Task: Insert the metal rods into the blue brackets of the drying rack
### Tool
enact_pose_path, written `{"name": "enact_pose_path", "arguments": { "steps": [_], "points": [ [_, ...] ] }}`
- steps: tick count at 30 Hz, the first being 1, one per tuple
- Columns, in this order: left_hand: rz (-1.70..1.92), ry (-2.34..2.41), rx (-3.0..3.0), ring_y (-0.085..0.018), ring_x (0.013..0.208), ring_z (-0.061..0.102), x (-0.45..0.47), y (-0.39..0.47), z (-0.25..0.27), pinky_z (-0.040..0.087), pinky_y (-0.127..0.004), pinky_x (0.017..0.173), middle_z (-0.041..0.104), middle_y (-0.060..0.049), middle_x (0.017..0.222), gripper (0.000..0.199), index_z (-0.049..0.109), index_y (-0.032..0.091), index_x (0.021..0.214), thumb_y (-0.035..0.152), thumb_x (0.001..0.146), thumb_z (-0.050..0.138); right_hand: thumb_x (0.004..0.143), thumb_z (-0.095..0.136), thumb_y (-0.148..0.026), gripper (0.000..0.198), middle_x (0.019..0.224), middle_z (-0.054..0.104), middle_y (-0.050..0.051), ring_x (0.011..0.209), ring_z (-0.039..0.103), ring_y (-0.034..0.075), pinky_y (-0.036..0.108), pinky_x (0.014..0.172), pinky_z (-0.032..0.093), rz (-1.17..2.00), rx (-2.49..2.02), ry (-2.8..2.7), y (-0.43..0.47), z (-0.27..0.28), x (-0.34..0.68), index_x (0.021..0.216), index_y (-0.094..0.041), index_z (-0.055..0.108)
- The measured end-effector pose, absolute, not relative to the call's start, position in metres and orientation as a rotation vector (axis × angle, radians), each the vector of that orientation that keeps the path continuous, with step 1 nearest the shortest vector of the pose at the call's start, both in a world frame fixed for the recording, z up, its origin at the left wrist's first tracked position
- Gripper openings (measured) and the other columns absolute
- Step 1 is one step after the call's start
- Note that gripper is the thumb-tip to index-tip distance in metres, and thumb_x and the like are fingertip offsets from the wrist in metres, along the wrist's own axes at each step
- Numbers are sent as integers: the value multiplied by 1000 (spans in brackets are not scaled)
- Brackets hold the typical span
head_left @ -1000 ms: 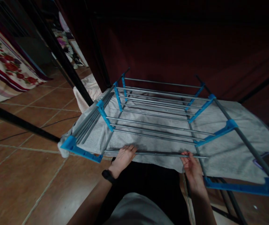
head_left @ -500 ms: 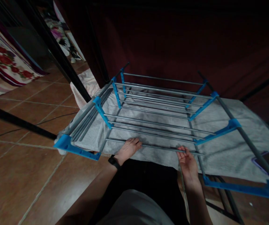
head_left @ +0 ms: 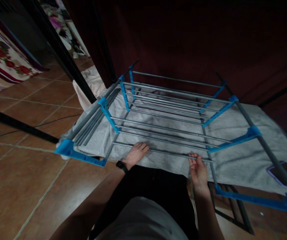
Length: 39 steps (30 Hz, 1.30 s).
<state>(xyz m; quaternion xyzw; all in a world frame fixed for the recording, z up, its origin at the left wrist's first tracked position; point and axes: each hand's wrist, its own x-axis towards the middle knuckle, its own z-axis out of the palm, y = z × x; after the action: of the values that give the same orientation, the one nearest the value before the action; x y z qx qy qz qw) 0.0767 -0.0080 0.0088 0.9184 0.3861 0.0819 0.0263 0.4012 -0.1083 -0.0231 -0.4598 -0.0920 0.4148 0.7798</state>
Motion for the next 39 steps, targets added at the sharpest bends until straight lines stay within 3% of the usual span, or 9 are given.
{"name": "enact_pose_path", "arguments": {
  "steps": [9,20,27,33,39],
  "points": [
    [236,1208,2853,-22,100,56,75,-13,11,42,-40,96,59,-7,100,23,61,20,106,24,103,38,79,77,-34,18,90,68,0,91,67,16,43,109,47,846,-1036,-209,-110,-29,402,81,-24,62],
    [222,1216,2884,-22,99,57,76,-14,11,42,-38,92,61,-6,99,21,60,19,106,30,103,43,80,71,-26,11,95,70,1,97,69,15,42,112,47,890,-914,-101,-108,-27,404,88,-23,64],
    [291,1225,2862,-21,98,57,72,-14,7,42,-38,94,61,-6,101,19,59,21,109,27,103,42,81,77,-33,19,99,71,0,100,69,15,43,114,45,853,-951,-143,-108,-22,396,90,-23,64],
    [423,1188,2918,-22,92,58,69,-11,0,43,-38,89,63,-6,97,19,60,20,107,26,103,43,78,81,-32,21,88,70,-2,90,69,13,38,105,52,838,-920,-114,-105,-21,394,87,-21,65],
    [522,1158,2988,-21,86,58,69,-9,-2,43,-37,83,63,-5,91,19,63,21,103,30,102,46,85,73,-29,12,83,69,-2,81,68,12,34,93,58,834,-873,-46,-104,-19,394,84,-21,64]
  ]
}}
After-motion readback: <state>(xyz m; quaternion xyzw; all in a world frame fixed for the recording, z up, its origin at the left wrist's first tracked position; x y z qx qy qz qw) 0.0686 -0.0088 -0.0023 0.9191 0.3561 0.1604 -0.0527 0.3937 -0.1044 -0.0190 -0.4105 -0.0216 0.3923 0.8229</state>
